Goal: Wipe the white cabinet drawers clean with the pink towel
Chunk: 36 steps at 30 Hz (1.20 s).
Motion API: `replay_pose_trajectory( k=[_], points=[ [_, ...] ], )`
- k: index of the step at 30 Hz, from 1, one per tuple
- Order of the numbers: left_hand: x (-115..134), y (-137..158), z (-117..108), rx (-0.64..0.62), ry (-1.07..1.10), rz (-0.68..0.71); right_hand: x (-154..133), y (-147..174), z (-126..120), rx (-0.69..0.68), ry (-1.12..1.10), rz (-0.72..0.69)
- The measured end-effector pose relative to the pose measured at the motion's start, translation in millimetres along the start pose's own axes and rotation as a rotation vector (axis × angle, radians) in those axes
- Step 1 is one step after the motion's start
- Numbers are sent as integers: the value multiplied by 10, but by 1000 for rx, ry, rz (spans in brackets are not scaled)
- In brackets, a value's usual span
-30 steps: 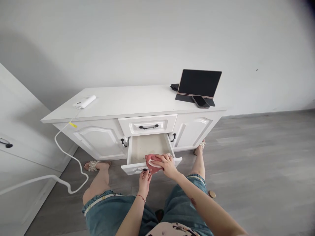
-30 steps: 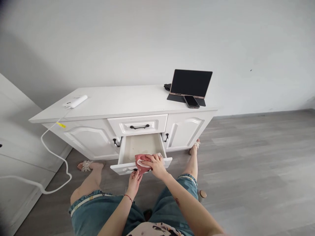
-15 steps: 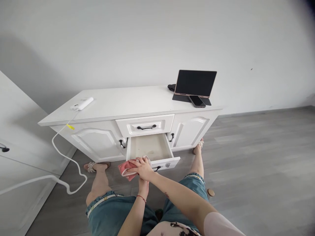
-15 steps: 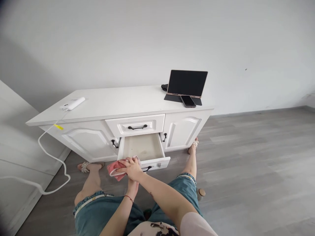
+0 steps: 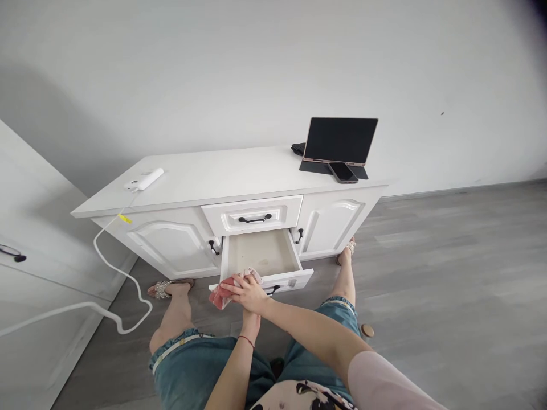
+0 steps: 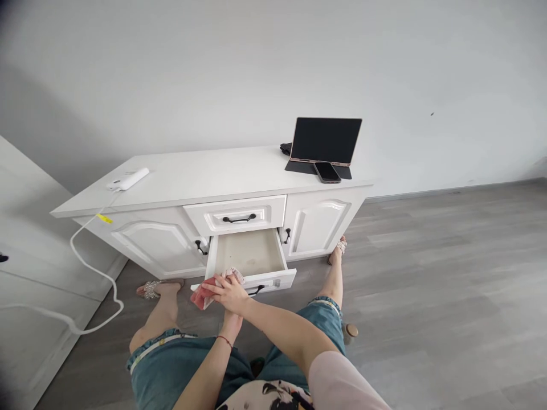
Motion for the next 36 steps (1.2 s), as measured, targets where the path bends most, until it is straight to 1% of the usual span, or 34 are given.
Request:
replay_pose_trajectory(
  k=[3, 6, 10, 14, 18, 21, 22, 24, 26, 27, 29, 31, 33, 35, 36],
  points=[
    [2, 39, 2, 28, 6, -8, 11, 90, 47, 10, 66, -19],
    [36, 74, 68, 20, 29, -3, 98, 253, 99, 0, 80, 1],
    [57, 108, 121, 56, 59, -34, 293, 571, 133, 3, 42, 39],
    [58, 105, 197, 21, 46, -54, 518, 886, 162, -34, -25, 76],
    [54, 104, 176, 42, 32, -63, 733, 1191, 184, -69, -73, 120],
    [80, 98, 156, 47, 26, -54, 920, 1483, 225, -90, -124, 212],
    [86, 96, 151, 48, 23, -54, 988, 1596, 243, -91, -146, 266],
    [91, 92, 140, 56, 15, -58, 1122, 1836, 281, -70, -204, 418],
    [88, 87, 128, 72, 4, -59, 1218, 2065, 313, 2, -280, 607],
    [87, 85, 122, 83, -4, -58, 1244, 2165, 328, 62, -323, 712],
    [84, 80, 113, 102, -18, -56, 1247, 2318, 372, 226, -430, 921],
    [80, 76, 108, 116, -28, -59, 1205, 2410, 462, 432, -580, 1127],
    [75, 75, 105, 127, -35, -68, 1140, 2430, 638, 638, -795, 1308],
    [72, 75, 101, 141, -41, -79, 1066, 2394, 899, 830, -1089, 1466],
    [70, 75, 99, 149, -45, -86, 1028, 2349, 1031, 905, -1233, 1522]
  ],
)
Point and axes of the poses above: each hand's wrist, its own y-axis away from the middle knuckle, its own z-axis out of the palm, x = y × z, the point moved 9 cm from there along -y, towards the middle knuckle, and after that the axes turned 13 degrees about -x, right-handed, at the moved point
